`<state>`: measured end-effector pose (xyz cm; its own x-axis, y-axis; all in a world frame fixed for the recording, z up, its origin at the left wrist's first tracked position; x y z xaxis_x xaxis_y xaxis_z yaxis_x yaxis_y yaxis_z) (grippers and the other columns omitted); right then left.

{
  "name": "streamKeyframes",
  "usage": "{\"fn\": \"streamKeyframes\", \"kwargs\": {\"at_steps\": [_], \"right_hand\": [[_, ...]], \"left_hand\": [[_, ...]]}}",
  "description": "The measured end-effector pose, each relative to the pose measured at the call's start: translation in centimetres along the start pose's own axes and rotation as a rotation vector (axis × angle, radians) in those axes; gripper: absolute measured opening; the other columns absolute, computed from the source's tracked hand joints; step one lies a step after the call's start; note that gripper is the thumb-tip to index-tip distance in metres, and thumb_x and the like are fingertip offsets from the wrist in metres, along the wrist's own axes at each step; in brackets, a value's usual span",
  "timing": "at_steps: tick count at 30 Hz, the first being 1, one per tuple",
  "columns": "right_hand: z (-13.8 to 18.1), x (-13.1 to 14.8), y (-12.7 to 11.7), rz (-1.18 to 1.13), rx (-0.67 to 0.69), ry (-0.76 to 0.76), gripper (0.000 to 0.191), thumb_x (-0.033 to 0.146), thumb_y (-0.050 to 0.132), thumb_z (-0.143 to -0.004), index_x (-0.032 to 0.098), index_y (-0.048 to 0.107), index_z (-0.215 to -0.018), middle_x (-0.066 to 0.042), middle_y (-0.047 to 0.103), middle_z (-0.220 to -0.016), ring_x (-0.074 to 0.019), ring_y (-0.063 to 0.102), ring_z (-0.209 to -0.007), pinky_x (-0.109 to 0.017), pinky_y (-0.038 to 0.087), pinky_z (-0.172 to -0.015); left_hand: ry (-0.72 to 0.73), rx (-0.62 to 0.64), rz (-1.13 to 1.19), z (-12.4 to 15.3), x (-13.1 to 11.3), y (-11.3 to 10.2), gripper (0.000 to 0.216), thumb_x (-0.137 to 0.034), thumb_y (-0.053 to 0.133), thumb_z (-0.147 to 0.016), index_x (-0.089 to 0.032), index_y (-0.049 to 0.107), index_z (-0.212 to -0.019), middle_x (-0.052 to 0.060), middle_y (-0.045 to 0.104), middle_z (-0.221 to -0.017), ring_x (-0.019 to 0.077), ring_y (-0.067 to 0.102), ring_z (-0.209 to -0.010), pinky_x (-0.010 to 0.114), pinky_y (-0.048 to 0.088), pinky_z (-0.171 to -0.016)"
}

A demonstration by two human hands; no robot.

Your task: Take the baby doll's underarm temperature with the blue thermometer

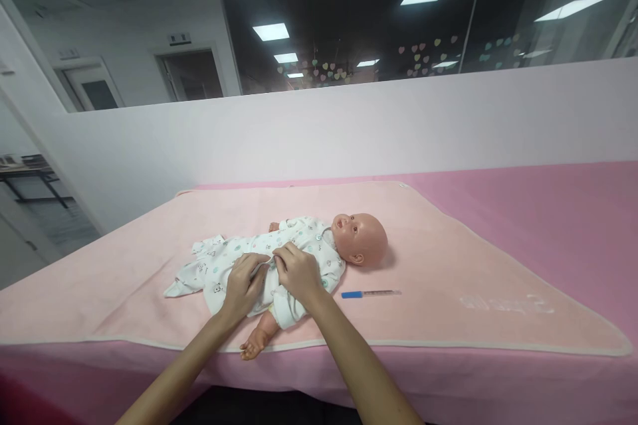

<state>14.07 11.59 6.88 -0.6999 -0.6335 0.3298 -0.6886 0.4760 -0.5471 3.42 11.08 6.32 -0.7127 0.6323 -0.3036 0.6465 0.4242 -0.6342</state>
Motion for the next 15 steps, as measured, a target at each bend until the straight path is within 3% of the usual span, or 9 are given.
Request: {"fn": "streamKeyframes", "kwargs": {"at_steps": [11,15], "right_hand": [[0.1,-0.2,0.4,-0.001,0.013,0.013,0.019,0.015,0.044,-0.084,0.021,0.062,-0.09,-0.001,0.063,-0.084,-0.0127,0.059,-0.075,-0.021,0.041,-0.064],[0.1,-0.3,0.3,0.022,-0.005,0.027,0.019,0.015,0.044,-0.083,0.021,0.061,-0.088,-0.001,0.063,-0.083,-0.0125,0.059,-0.073,-0.02,0.039,-0.062]], "left_hand": [[-0.029,-0.048,0.039,0.3,0.1,-0.3,0.017,-0.014,0.04,-0.083,-0.021,0.051,-0.093,0.001,0.061,-0.09,0.0161,0.054,-0.086,0.031,0.042,-0.077],[-0.154,-0.082,0.164,0.4,1.3,-0.6,0.012,-0.013,0.043,-0.077,-0.02,0.052,-0.082,0.001,0.061,-0.082,0.0165,0.057,-0.081,0.031,0.044,-0.073]]}}
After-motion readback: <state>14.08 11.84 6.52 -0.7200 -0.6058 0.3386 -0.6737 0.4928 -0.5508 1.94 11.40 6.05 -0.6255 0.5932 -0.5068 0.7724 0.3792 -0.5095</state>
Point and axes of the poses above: each hand's wrist, its own z-axis away from the middle knuckle, its own y-axis out of the palm, x = y × z, the point moved 10 cm from there along -z, towards the middle knuckle
